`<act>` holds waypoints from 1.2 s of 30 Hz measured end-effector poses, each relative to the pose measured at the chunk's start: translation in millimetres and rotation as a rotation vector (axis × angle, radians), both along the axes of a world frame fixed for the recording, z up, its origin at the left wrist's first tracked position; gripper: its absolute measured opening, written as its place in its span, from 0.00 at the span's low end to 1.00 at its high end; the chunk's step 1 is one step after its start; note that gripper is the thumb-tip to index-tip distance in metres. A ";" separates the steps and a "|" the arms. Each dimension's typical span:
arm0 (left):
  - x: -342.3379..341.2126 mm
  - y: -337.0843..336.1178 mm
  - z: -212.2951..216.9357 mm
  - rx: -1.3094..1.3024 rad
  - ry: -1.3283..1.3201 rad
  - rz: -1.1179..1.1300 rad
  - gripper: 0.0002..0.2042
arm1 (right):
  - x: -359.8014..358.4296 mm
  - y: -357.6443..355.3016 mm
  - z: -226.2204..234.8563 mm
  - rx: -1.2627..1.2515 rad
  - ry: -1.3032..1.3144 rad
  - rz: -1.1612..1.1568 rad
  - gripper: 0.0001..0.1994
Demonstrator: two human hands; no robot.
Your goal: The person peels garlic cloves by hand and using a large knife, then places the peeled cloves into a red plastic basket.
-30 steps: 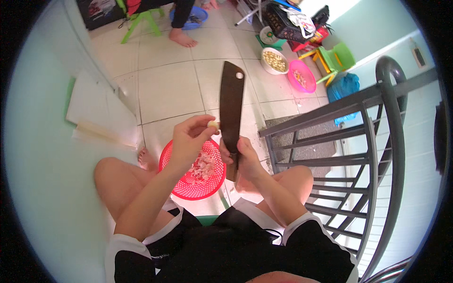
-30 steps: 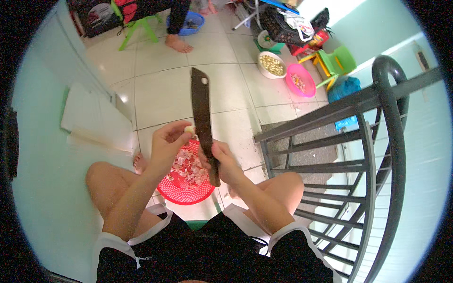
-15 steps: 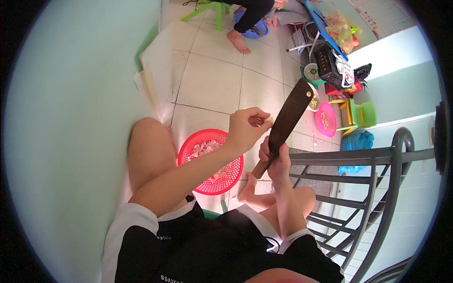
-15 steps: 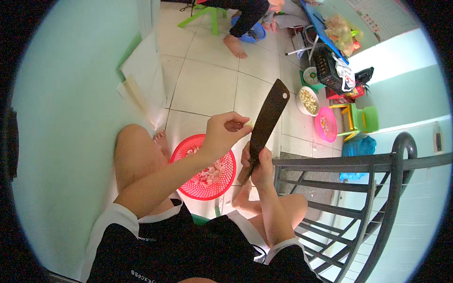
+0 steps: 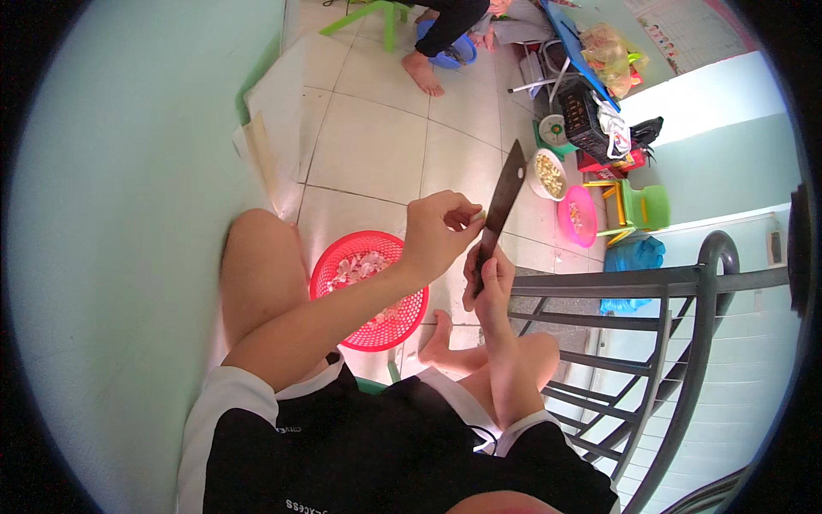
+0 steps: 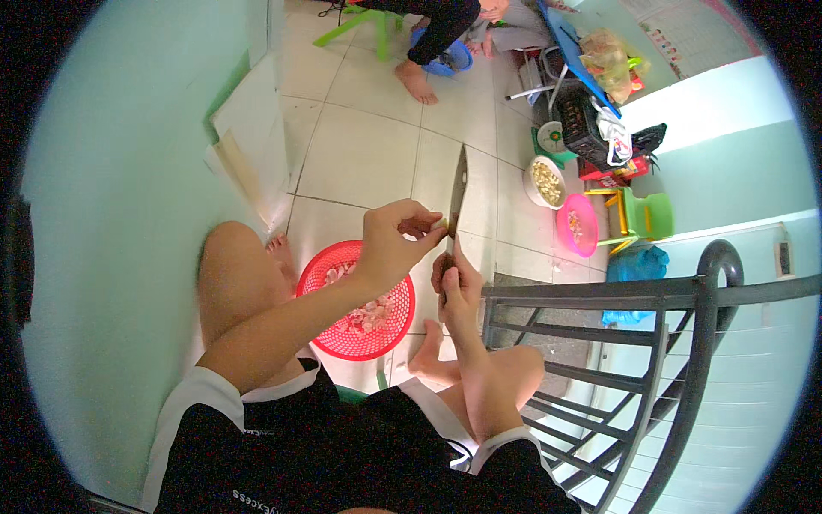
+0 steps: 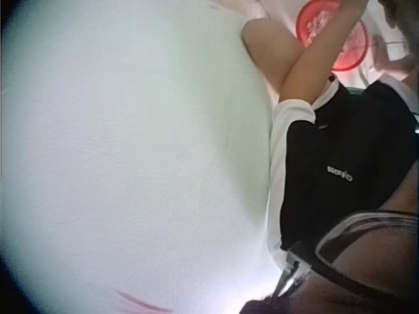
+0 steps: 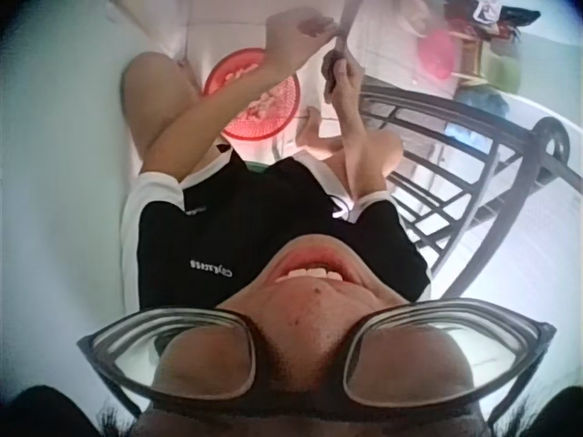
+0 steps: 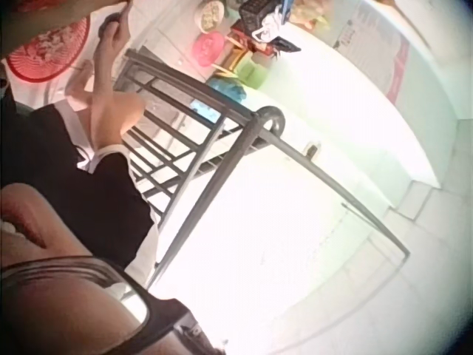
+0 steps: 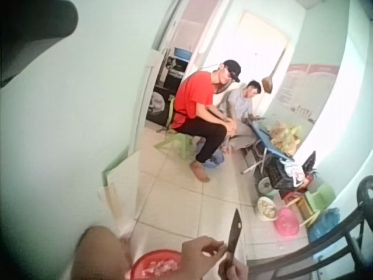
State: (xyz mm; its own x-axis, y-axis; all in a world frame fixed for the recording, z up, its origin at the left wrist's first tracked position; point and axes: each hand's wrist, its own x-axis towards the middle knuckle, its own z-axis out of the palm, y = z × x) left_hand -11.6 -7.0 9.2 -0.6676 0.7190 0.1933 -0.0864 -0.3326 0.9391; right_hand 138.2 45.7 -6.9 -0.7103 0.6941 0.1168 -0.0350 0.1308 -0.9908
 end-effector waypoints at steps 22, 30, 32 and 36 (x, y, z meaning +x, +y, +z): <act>-51.4 -10.9 40.4 0.318 -0.344 -0.334 0.10 | -49.8 -20.6 102.8 -0.075 0.058 0.088 0.26; -47.7 -10.6 36.8 0.256 -0.340 -0.412 0.13 | -41.2 -18.9 95.8 -0.129 0.093 0.094 0.28; -47.4 -10.9 34.9 0.274 -0.352 -0.442 0.14 | -40.2 -19.8 91.4 -0.164 0.117 0.092 0.28; -43.5 -9.4 31.4 0.238 -0.349 -0.468 0.14 | -39.3 -21.8 87.1 -0.252 0.171 0.087 0.30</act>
